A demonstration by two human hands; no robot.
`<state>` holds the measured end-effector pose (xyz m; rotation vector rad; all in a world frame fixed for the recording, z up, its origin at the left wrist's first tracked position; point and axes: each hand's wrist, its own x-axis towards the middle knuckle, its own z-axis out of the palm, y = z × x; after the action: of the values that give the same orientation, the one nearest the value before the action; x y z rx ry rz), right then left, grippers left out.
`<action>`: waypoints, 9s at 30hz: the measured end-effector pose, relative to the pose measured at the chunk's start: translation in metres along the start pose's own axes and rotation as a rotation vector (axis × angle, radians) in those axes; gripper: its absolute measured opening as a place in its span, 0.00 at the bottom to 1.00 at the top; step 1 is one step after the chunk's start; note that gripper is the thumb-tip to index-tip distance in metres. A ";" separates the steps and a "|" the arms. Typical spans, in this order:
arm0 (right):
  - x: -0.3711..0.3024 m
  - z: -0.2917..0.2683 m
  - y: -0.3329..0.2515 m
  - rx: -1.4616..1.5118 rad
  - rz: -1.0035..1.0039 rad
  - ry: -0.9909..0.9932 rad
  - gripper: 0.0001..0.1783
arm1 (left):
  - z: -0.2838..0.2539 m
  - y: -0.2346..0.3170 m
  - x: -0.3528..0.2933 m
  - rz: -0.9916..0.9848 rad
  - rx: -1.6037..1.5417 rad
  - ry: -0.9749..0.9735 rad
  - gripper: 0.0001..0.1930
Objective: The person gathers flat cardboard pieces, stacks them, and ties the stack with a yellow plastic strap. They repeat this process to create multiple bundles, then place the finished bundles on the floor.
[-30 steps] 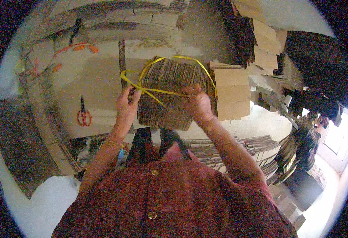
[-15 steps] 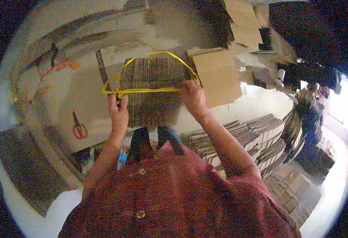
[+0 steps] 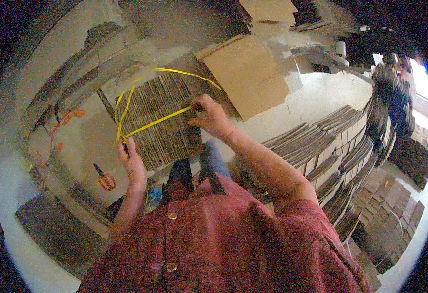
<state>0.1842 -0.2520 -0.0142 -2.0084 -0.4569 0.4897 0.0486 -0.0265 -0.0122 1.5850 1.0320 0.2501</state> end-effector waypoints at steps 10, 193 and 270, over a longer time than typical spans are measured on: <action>0.002 0.000 0.017 0.138 -0.106 -0.003 0.22 | 0.003 -0.007 -0.001 -0.081 -0.162 -0.008 0.19; 0.170 0.111 -0.125 -0.708 -0.558 -0.137 0.18 | -0.212 -0.086 0.213 0.317 1.030 -0.213 0.10; 0.012 0.157 -0.168 0.524 0.712 -0.433 0.30 | -0.044 -0.092 0.168 -0.058 0.127 -0.601 0.07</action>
<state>0.0941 -0.0555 0.0638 -1.4976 0.1571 1.3460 0.0754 0.1198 -0.1406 1.5975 0.6274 -0.3244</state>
